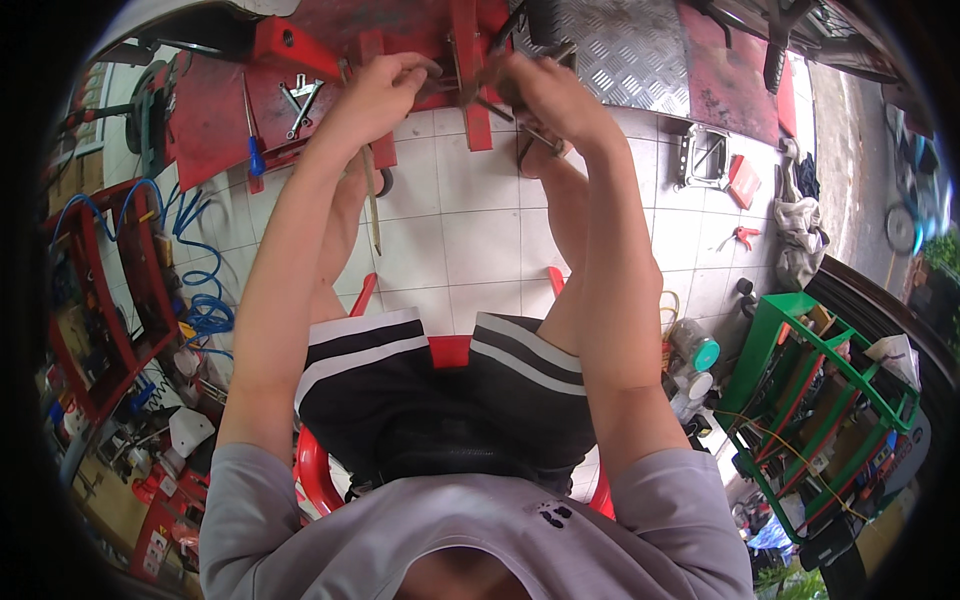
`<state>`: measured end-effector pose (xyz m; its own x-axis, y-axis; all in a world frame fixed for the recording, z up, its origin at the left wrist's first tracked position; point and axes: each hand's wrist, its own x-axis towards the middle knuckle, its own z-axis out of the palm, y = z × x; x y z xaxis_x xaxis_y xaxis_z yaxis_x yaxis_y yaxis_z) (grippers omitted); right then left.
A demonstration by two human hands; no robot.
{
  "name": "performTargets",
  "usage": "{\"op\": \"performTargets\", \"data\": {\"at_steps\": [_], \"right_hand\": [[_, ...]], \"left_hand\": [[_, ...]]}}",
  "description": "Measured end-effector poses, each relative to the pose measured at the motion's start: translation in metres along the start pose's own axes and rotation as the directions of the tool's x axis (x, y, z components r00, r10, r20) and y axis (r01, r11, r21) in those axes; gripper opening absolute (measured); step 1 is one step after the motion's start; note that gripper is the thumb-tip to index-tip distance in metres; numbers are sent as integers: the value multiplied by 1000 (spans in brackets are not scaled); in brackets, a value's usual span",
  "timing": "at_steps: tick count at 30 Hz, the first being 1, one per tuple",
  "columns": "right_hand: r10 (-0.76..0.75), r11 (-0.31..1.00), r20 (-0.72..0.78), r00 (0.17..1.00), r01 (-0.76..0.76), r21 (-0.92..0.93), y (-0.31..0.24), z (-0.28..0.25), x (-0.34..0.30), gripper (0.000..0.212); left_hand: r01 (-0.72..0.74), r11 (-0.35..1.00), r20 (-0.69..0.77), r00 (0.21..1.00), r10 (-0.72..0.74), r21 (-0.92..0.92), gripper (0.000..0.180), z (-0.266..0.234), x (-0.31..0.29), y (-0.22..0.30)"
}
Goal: The person sits on a low stool and works on a bicycle brake assembly held between their legs. They use a screwdriver to tighten screws on the brake caliper and handle various small metal components, including a brake pad and a metal bracket.
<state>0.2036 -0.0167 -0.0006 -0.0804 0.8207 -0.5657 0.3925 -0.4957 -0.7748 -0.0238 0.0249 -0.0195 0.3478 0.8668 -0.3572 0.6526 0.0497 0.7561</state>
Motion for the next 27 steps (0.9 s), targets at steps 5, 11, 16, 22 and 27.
{"op": "performTargets", "data": {"at_steps": [5,11,16,22,27], "right_hand": [[65,870,193,979,40,-492,14,15,2,42],[29,915,230,973,67,-398,19,14,5,36],[75,911,142,987,-10,-411,5,17,2,29],[4,915,97,995,36,-403,2,12,-2,30],[-10,966,69,998,27,-258,1,18,-5,32]], "left_hand": [[-7,963,-1,1000,7,271,29,7,-7,-8],[-280,960,141,951,276,6,30,12,-10,4],[-350,936,168,926,338,45,41,17,-10,5],[-493,869,98,868,486,52,44,23,-10,1],[-371,924,187,918,350,95,38,23,-10,3]]}}
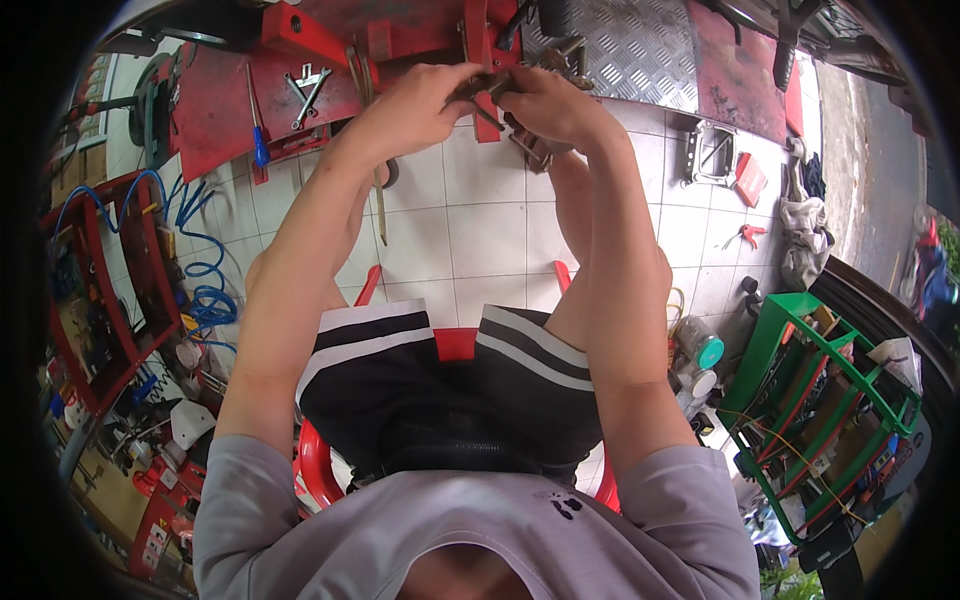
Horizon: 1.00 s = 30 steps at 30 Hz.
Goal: The person sits on a low stool and works on a bicycle brake assembly held between their legs. They use a screwdriver to tighten screws on the brake caliper and handle various small metal components, including a brake pad and a metal bracket.
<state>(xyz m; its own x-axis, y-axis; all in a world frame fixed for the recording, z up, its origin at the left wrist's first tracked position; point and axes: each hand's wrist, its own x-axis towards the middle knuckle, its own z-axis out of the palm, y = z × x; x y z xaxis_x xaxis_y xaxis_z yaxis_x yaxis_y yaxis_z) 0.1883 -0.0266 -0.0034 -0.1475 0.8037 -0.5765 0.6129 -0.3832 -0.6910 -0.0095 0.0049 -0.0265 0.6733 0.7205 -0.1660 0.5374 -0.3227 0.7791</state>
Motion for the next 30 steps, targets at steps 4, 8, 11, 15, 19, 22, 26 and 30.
{"op": "performTargets", "data": {"at_steps": [4,8,11,15,19,22,26,30], "right_hand": [[21,990,83,996,-33,138,-8,10,-14,32],[106,879,230,967,-199,433,-11,16,-24,34],[106,926,341,934,-217,308,-9,11,-10,31],[69,997,265,962,-58,-49,2,23,1,27],[306,888,326,894,-145,-436,39,11,19,38],[336,892,173,926,-254,-373,39,-25,6,42],[190,914,-141,972,-228,-336,43,-54,-12,41],[173,917,-215,961,-237,-321,75,-75,-4,37]], "left_hand": [[96,991,99,990,-105,87,36,1,-5,-2],[142,980,151,975,-163,140,37,-17,-16,1],[322,937,218,913,-346,138,36,-29,-16,5],[319,930,181,918,-351,184,38,-31,-25,-8],[320,881,186,898,-399,348,35,-16,-21,-28],[303,886,202,899,-388,352,32,4,-20,-23],[163,937,253,936,-246,308,30,36,-9,-17],[37,910,364,909,-202,413,34,84,-2,-14]]}}
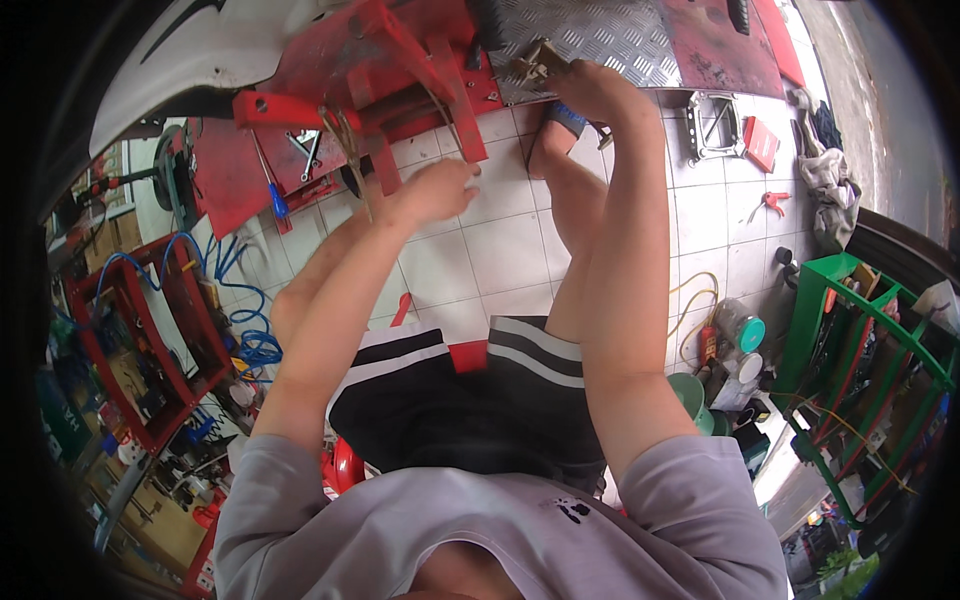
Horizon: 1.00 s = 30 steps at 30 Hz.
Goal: The person sits on a low stool and works on a bicycle brake assembly held between their legs. They use a screwdriver to tighten screws on the brake caliper and handle various small metal components, including a brake pad and a metal bracket.
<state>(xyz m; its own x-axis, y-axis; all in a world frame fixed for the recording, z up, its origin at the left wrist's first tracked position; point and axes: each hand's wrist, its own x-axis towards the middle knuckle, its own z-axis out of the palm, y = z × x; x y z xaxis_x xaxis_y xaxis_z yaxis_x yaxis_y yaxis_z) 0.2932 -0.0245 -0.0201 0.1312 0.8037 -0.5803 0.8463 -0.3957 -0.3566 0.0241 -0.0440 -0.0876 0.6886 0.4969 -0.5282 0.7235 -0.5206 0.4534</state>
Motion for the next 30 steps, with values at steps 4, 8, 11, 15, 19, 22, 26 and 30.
{"op": "performTargets", "data": {"at_steps": [4,8,11,15,19,22,26,30], "right_hand": [[36,990,34,999,-41,138,4,-6,-12,46],[97,985,81,992,-107,132,6,-10,-25,48],[95,975,-53,994,-82,207,7,1,-29,44],[45,940,-330,943,71,333,8,14,-39,35],[-38,828,-653,757,390,404,-6,26,-70,28],[-35,760,-779,626,523,386,-9,35,-85,24],[-22,718,-844,536,596,360,-6,42,-88,21],[-6,694,-873,487,631,347,-6,48,-91,23]], "left_hand": [[-28,986,118,992,47,-162,33,17,2,23],[-80,976,-62,996,69,-203,30,25,19,22],[-89,990,-208,976,66,-106,26,29,58,-1],[-95,993,-330,937,115,75,21,19,119,-23],[-43,949,-503,840,203,312,19,24,158,-59],[54,935,-455,882,120,352,18,31,181,-59],[138,939,-453,891,21,316,17,41,192,-62],[106,952,-500,864,54,286,21,41,195,-63]]}}
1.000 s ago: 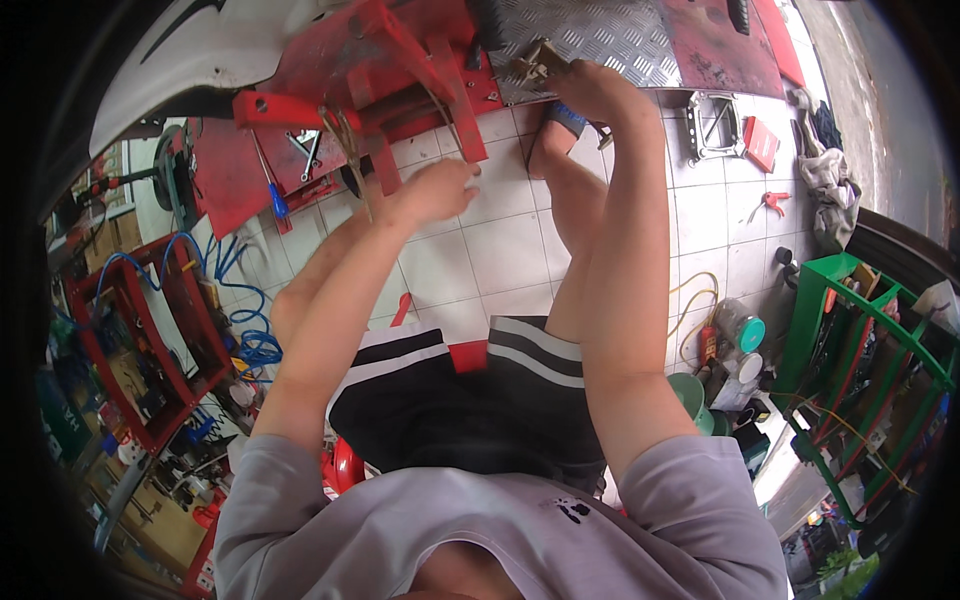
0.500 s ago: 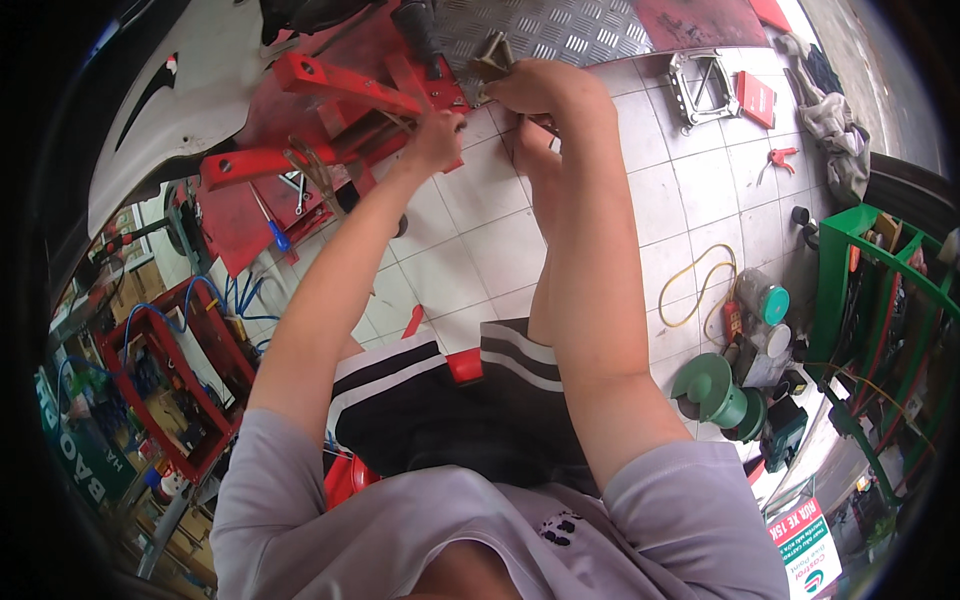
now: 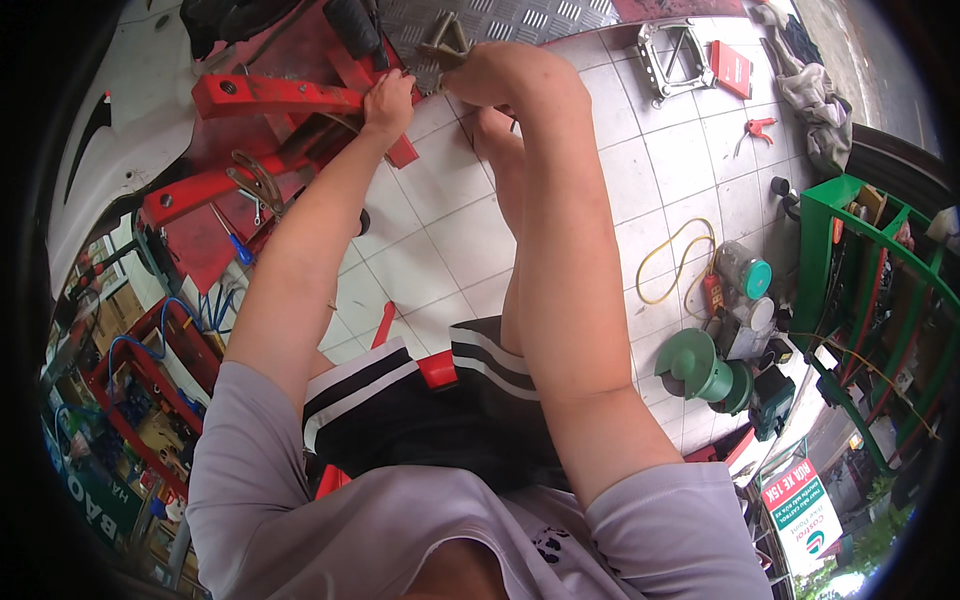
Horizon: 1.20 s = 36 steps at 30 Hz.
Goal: The person sits on a low stool and works on a bicycle brake assembly held between their legs. They use a screwdriver to tighten screws on the brake caliper and handle various small metal components, including a brake pad and a metal bracket.
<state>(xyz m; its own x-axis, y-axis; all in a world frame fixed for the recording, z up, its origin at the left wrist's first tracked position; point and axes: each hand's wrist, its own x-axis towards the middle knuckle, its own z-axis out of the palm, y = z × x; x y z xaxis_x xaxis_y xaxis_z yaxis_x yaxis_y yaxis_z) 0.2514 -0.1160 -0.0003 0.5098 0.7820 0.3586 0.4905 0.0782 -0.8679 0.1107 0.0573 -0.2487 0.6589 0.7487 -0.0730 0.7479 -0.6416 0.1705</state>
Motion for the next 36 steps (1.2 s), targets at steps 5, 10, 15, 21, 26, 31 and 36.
{"op": "performTargets", "data": {"at_steps": [5,10,15,21,26,31,36], "right_hand": [[-10,1000,-36,999,11,17,-2,3,-3,29],[71,997,34,997,-69,-31,-13,-2,-2,25],[248,966,46,968,-243,-92,-1,3,-16,22],[193,980,26,981,-192,-49,8,7,-18,23],[139,990,25,990,-138,-31,5,3,-11,26],[31,999,-73,997,-33,-21,1,8,-8,29],[10,999,-97,995,-14,-36,12,12,-12,31]], "left_hand": [[-57,998,76,996,55,21,21,-4,6,-6],[-32,999,40,999,32,8,12,-2,6,-14],[-44,999,41,998,43,22,11,-1,6,-11],[-80,996,9,997,81,-27,16,-1,6,-13],[-123,991,57,991,125,-45,21,-5,10,-16],[-87,996,128,988,90,-35,25,-7,15,-16],[-86,996,146,985,89,-29,33,-9,20,-12]]}}
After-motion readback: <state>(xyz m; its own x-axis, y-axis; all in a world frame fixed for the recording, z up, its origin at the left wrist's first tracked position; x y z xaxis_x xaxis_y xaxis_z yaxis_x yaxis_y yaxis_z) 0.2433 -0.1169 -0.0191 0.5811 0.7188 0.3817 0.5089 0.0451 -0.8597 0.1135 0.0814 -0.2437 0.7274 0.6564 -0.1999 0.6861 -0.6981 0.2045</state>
